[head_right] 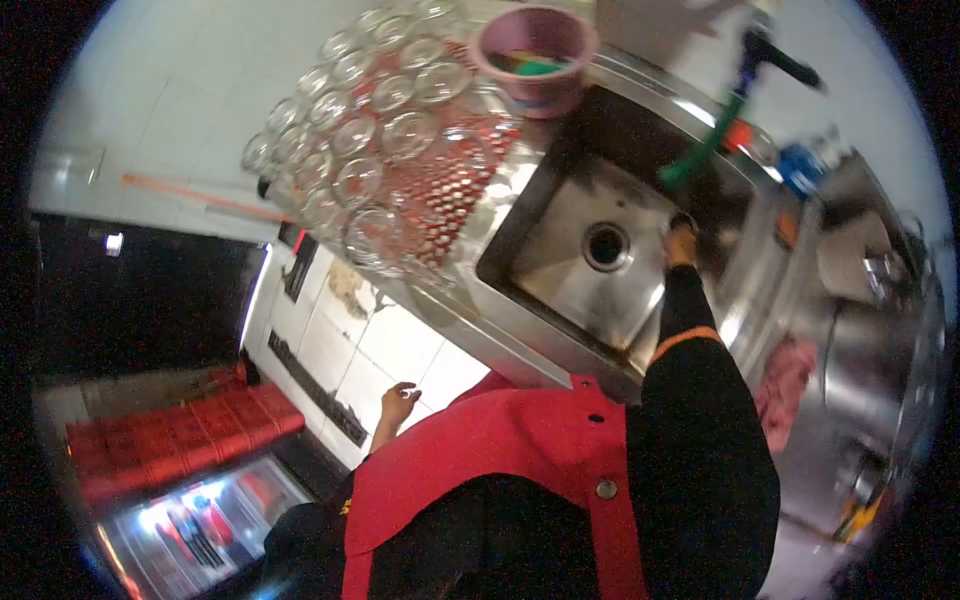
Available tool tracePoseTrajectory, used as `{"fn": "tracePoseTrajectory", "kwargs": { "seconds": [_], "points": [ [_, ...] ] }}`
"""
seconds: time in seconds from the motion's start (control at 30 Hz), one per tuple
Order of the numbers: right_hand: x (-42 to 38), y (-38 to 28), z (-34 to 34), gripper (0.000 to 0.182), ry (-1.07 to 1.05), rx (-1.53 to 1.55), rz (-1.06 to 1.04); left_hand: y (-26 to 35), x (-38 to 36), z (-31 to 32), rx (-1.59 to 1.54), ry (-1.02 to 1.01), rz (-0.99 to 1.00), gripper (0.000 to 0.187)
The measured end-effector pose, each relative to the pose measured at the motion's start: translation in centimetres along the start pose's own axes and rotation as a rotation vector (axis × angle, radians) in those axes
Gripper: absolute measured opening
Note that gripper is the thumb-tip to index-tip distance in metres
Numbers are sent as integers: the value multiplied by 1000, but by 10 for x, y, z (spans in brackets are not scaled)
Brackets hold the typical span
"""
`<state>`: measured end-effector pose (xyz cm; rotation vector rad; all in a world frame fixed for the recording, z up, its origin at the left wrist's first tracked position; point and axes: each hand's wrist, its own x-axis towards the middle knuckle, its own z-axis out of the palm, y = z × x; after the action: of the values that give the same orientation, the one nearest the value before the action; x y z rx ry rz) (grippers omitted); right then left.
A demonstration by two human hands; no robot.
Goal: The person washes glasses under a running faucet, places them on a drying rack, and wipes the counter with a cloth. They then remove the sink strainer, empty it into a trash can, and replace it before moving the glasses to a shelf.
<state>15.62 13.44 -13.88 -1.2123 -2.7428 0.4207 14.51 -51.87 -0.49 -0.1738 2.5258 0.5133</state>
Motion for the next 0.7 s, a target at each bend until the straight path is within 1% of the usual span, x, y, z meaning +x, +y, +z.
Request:
{"fn": "tracePoseTrajectory", "kwargs": {
  "seconds": [0.03, 0.1, 0.13, 0.17, 0.2, 0.23, 0.3, 0.33, 0.4, 0.43, 0.5, 0.57, 0.6, 0.63, 0.7],
  "points": [
    [2, 10, 15, 39, -182, 119, 309, -14, 1, -7, -4, 11, -35, 31],
    [-6, 12, 29, 34, -209, 92, 319, -55, 8, -11, -52, 37, -144, 30],
    [-11, 7, 25, 29, -169, 97, 354, -73, 8, -13, -68, 51, -187, 29],
    [-14, -1, 27, 29, -178, 93, 332, -85, 7, -14, -83, 64, -224, 29],
    [-18, -8, 29, 27, -162, 32, 339, -90, 7, -17, -83, 30, -290, 28],
    [-23, -15, 30, 25, -144, -28, 348, -97, 7, -16, -93, 35, -300, 28],
    [-31, -27, 29, 22, -96, -152, 375, -107, 9, -12, -9, 52, -216, 28],
    [-36, -32, 29, 22, -91, -156, 369, -109, 13, -9, 8, 33, -219, 28],
    [-48, -45, 27, 18, -58, -14, 369, -109, 24, -4, -20, 3, -219, 29],
    [-53, -56, 22, 18, -47, -20, 368, -104, 30, -4, -41, -26, -218, 29],
    [-66, -81, 5, 17, -87, 25, 124, -93, 42, -6, -100, -35, -188, 29],
    [-74, -103, -11, 16, -123, -49, 92, -81, 55, -7, -145, -24, -160, 31],
    [-78, -108, -15, 16, -95, -31, 10, -80, 61, -5, -164, 0, -123, 31],
    [-81, -111, -21, 16, -92, -43, 0, -76, 65, -7, -184, 26, -91, 31],
    [-86, -120, -31, 13, -25, 37, -198, -63, 62, -13, -221, 73, -104, 31]
  ]
}}
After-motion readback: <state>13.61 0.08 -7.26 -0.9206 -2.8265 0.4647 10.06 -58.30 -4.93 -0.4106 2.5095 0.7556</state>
